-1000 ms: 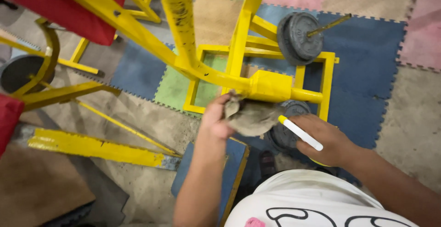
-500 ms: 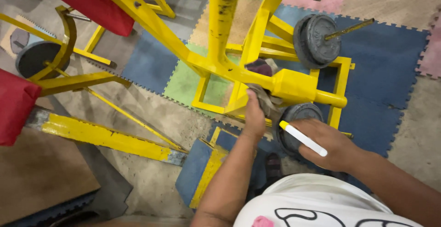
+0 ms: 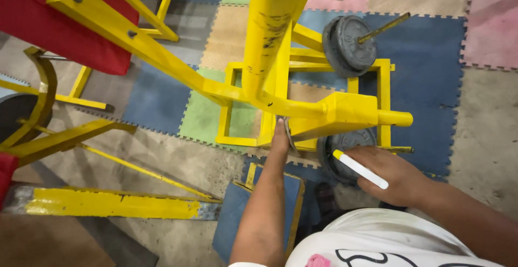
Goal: Wiping down and cleaning various pieces of yellow gym equipment using a spray bottle and a cloth.
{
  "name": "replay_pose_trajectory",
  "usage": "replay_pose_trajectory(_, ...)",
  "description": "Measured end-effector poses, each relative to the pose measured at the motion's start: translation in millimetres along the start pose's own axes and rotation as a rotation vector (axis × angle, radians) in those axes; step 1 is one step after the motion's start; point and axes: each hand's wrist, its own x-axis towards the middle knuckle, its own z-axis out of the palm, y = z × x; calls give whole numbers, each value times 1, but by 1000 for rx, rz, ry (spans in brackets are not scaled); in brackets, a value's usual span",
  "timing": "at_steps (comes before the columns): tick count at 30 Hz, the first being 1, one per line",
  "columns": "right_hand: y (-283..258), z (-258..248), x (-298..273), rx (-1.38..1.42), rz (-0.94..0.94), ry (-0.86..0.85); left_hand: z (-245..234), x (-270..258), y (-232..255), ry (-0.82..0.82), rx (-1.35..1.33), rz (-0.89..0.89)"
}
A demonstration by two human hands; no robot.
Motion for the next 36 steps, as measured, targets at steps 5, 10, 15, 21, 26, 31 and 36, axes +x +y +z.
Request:
replay_pose_trajectory(5, -10, 3, 13, 0, 70, -28, 41, -92, 121, 39, -14, -152)
replay_pose_trajectory(10, -19, 8, 30, -3, 5, -11, 57, -127, 95, 5, 153, 462)
replay_pose_trajectory(15, -42, 0, 45, 39, 111, -125, 51, -137, 105, 27, 336, 711)
replay_pose_trajectory(21, -33, 5, 35, 53, 53, -19, 18, -81, 62, 98, 329, 166)
replay_pose_trajectory(26, -33, -7, 20, 96, 16, 92, 32, -106, 77, 154, 365, 146)
replay_pose_trajectory(31, -30, -23, 6, 221, 157, 156, 64, -189, 146, 105, 102, 339)
replay_pose_trajectory(36, -25, -38, -2, 69, -158, 344, 67, -242, 159, 28, 181, 297)
